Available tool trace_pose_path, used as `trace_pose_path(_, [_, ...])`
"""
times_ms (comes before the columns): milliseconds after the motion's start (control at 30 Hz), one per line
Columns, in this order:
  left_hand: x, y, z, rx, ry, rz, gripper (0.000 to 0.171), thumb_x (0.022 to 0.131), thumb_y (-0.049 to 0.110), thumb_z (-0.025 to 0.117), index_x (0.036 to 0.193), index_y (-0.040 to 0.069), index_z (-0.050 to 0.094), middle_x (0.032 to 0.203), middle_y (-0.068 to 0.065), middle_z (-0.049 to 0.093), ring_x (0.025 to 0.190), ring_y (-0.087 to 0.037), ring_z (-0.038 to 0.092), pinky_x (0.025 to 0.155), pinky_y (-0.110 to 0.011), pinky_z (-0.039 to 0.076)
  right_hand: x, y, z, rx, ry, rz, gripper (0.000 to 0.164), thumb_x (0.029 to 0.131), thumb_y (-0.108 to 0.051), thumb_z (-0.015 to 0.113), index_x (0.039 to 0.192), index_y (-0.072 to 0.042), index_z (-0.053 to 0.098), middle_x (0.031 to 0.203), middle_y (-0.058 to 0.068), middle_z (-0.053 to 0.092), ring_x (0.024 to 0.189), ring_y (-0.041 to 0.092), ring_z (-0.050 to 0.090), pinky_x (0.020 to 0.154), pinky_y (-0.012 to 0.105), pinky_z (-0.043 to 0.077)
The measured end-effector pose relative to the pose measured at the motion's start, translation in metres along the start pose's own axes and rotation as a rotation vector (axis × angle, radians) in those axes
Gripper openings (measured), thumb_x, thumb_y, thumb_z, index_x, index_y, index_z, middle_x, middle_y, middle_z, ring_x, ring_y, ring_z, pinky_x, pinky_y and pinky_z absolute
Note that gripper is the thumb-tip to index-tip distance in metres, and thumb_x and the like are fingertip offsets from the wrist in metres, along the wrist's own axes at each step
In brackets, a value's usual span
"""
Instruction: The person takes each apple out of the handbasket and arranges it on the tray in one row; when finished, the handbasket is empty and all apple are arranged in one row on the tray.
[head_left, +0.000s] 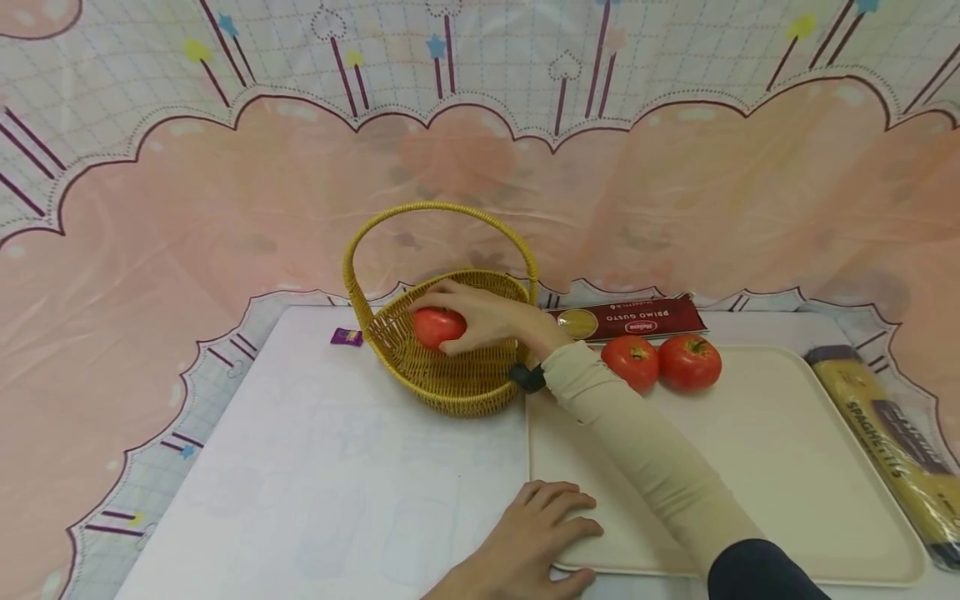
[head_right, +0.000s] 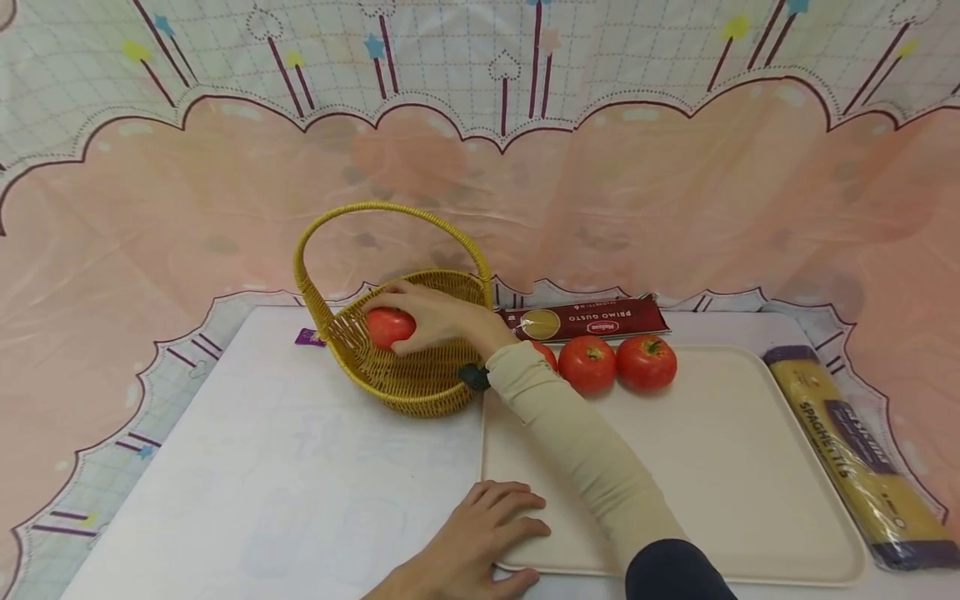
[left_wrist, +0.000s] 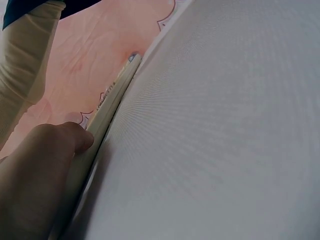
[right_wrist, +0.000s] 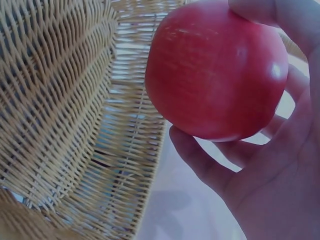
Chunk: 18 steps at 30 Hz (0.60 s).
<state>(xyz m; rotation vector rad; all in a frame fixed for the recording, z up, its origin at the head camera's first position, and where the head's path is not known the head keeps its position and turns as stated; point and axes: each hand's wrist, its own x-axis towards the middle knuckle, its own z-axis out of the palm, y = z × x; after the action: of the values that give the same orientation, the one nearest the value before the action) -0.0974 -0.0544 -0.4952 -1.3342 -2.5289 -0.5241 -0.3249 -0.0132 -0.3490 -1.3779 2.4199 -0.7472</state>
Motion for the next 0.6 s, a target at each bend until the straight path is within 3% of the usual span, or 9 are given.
trace_pose_path(600, [0.0, 0.0, 0.002, -0.016, 0.011, 0.008, 0.035, 0.088, 0.051, 0.052, 0.116, 0.031, 0.057, 0.131, 0.01, 0.049, 0.128, -0.012, 0.04, 0.101, -0.031, 0.035, -0.032, 0.006, 0.003, 0.041, 0.123, 0.007, 0.062, 0.081, -0.031, 0.066, 0.139, -0.028, 0.044, 0.139, 0.0, 0.038, 0.117, 0.018, 0.048, 0.095, 0.039, 0.048])
